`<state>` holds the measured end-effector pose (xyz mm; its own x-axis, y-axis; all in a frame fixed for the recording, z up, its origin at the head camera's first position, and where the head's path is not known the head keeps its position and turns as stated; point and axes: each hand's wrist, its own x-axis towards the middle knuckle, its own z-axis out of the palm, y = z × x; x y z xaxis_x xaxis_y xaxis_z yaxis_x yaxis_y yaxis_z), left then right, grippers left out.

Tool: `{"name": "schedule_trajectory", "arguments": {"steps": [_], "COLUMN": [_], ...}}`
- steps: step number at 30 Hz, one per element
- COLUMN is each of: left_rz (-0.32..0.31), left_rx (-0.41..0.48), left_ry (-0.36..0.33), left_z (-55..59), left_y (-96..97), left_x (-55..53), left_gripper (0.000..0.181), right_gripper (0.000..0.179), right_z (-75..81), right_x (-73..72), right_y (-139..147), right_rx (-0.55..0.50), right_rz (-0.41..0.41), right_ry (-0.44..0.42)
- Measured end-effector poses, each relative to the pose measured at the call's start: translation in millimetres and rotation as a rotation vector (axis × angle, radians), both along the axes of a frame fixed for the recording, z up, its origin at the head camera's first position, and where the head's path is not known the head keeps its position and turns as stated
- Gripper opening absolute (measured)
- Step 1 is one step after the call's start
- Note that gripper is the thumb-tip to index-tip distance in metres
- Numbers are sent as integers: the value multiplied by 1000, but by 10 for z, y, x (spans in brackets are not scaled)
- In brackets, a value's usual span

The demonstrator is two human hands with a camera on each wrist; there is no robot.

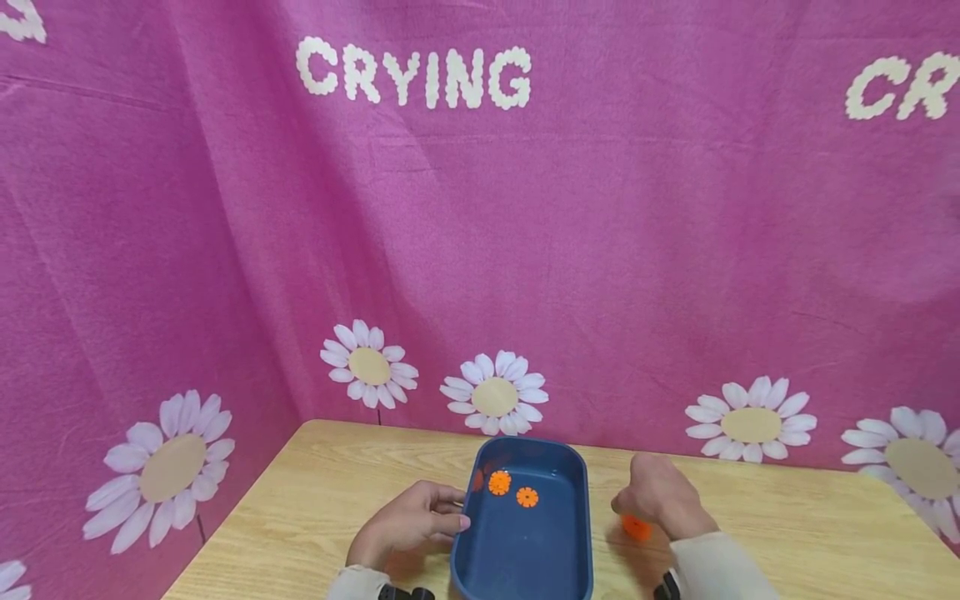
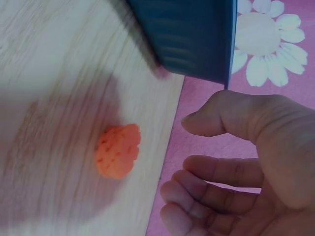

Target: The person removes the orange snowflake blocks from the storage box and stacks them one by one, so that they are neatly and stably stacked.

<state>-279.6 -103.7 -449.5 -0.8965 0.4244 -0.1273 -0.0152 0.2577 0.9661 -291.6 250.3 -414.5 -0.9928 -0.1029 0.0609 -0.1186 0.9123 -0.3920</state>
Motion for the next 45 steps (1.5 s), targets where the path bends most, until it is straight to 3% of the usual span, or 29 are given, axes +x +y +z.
{"name": "schedule_trajectory", "arguments": {"steps": [9,23,27,33,45], "left_rz": [-4,-1,-1,0,1], "left_rx": [16,6,3,-8,-8], "left_ry": [13,5,10,8,9], "left_z": [-10,-1,-11,-9,7], "left_y": [-9,-4,-5,-6,-4], "left_x": [-12,16,3,3,9], "left_gripper": [35,38,39,37,39], "right_gripper": [23,16,23,26,19], "right_z": [135,346,399,417,432], "right_x": [-23,-57,-64,-66,-78], "right_y": [-109,-334,-405,-477,-643], "right_rx": [46,13,-20,-34,-38], "right_rz": [27,8,-10,-11,27], "right_ry": [49,-21,-61,-70,-6]}}
